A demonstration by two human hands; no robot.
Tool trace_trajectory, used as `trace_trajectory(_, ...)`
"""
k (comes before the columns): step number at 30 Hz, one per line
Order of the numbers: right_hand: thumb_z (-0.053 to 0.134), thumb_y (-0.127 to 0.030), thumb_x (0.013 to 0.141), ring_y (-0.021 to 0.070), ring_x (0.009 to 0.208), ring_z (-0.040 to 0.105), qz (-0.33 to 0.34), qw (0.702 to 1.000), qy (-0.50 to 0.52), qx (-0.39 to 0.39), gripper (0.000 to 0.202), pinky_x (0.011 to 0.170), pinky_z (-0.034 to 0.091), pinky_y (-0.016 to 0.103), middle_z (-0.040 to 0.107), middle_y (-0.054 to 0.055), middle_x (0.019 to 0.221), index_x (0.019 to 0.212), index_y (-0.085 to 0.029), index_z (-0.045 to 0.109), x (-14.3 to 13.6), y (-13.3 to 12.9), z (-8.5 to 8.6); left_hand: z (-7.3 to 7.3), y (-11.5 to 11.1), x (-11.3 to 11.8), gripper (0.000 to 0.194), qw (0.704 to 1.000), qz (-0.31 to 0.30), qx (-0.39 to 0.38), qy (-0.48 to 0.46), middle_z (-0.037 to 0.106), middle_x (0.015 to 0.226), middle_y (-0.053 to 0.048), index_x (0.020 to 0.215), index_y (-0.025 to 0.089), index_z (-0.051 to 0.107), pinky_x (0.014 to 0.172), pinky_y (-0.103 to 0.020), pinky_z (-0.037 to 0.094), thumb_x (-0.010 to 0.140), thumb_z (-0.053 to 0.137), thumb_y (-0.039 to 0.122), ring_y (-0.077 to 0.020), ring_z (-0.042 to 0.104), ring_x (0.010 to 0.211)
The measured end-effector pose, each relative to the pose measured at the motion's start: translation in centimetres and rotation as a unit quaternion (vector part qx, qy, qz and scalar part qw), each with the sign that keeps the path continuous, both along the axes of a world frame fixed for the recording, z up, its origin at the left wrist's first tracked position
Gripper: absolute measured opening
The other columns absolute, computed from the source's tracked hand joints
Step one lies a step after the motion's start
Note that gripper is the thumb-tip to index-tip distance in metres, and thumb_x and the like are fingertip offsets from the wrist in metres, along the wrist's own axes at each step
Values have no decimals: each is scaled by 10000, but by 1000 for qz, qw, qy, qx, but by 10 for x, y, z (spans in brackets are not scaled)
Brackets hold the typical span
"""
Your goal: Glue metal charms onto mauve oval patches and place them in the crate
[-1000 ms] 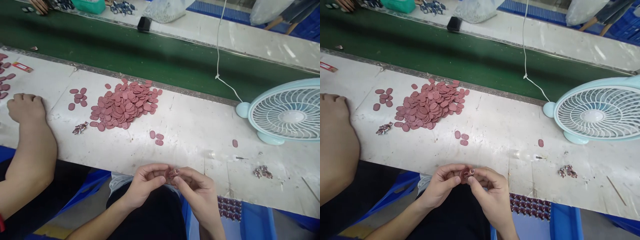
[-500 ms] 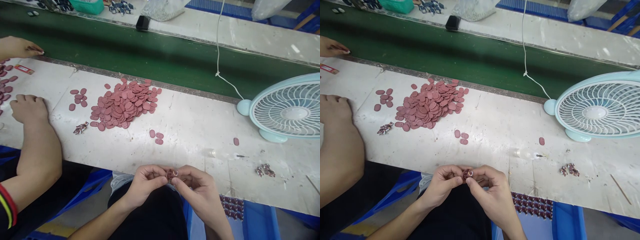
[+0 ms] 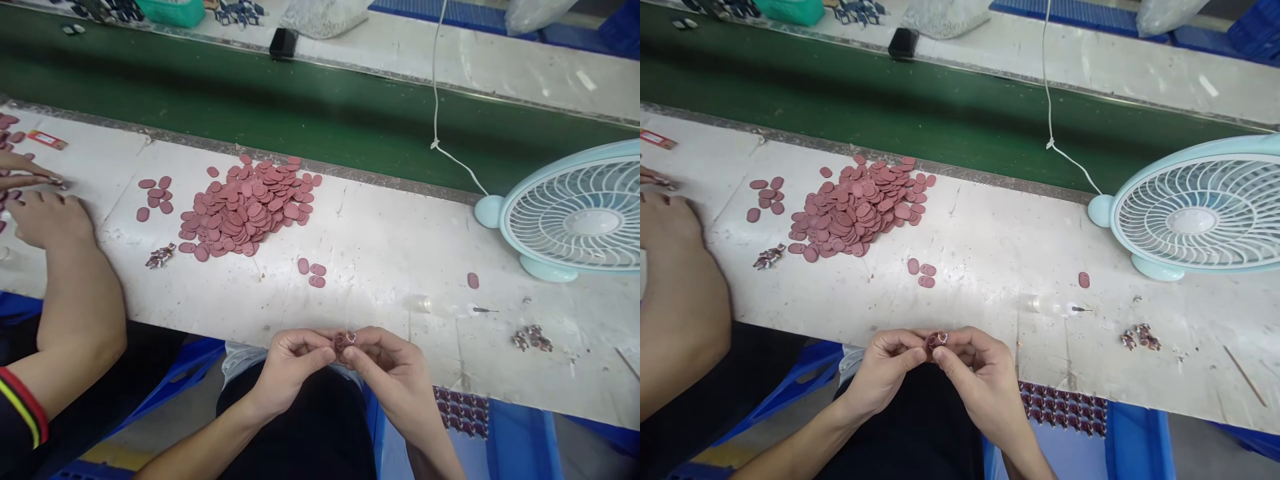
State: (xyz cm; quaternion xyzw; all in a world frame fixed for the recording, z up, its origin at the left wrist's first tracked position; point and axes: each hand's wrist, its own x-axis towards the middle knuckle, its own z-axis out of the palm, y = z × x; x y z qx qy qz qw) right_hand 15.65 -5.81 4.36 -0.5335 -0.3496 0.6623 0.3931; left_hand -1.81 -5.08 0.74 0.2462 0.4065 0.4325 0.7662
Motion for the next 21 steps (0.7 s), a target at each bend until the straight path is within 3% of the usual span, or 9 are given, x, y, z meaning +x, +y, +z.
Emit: trace_trajectory(21, 765, -306, 871, 157, 788, 704, -59, 997, 31, 35, 92, 780, 614, 297, 743, 15, 863, 935, -242, 752, 8, -18, -10, 1, -7, 17, 24, 997, -13, 45, 58, 811, 1053, -90, 806, 193, 801, 887, -405, 608, 820, 790, 209, -287, 748, 1017)
